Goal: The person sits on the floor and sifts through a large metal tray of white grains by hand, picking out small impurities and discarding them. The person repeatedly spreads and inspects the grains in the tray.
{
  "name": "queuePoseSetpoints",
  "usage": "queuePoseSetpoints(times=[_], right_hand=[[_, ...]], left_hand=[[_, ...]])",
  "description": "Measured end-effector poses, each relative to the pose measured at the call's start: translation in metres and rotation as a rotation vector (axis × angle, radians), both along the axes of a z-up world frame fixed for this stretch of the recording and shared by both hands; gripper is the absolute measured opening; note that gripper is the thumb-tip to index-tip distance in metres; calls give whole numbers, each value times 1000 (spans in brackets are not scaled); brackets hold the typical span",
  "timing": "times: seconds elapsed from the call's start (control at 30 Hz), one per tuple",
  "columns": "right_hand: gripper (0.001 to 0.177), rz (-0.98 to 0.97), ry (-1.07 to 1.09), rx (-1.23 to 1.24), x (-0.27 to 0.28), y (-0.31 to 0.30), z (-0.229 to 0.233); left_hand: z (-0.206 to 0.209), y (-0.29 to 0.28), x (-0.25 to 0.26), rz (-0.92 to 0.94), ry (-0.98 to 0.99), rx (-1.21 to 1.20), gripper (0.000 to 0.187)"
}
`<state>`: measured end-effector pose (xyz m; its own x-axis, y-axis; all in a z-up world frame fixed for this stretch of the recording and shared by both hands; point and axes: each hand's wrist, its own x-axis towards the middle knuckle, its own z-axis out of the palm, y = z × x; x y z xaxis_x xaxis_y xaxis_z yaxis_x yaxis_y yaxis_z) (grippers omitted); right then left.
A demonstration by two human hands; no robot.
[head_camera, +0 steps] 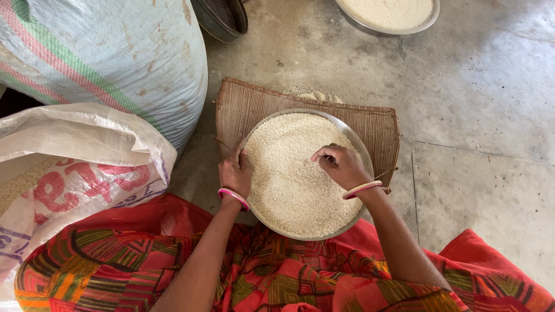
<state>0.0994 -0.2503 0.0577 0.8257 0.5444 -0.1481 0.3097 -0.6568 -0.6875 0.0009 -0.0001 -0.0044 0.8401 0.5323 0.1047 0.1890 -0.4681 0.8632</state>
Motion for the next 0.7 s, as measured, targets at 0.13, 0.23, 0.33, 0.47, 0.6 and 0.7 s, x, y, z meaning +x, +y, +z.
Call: queuePoseSetpoints(times=[0.13,0.23,0.33,0.47,0.6,0.7], right_hand=[[20,127,-80,-41,-10,8,-4],[19,206,-155,-12,-14,10,-5],[19,201,-133,-50,-15,13,-4],[18,160,-85,-82,-17,18,2],[19,104,-115,-160,-24,26,3],[21,-7,46,-147,-22,26,3]], left_hand=[[-1,0,0,8,6,-32,35],[0,0,0,11,6,-38,35],[0,0,-1,23,42,-44,36],[0,0,0,16,31,-33,35],[1,0,0,15,-3,-11,34],[4,0,-1,7,16,-26,36]])
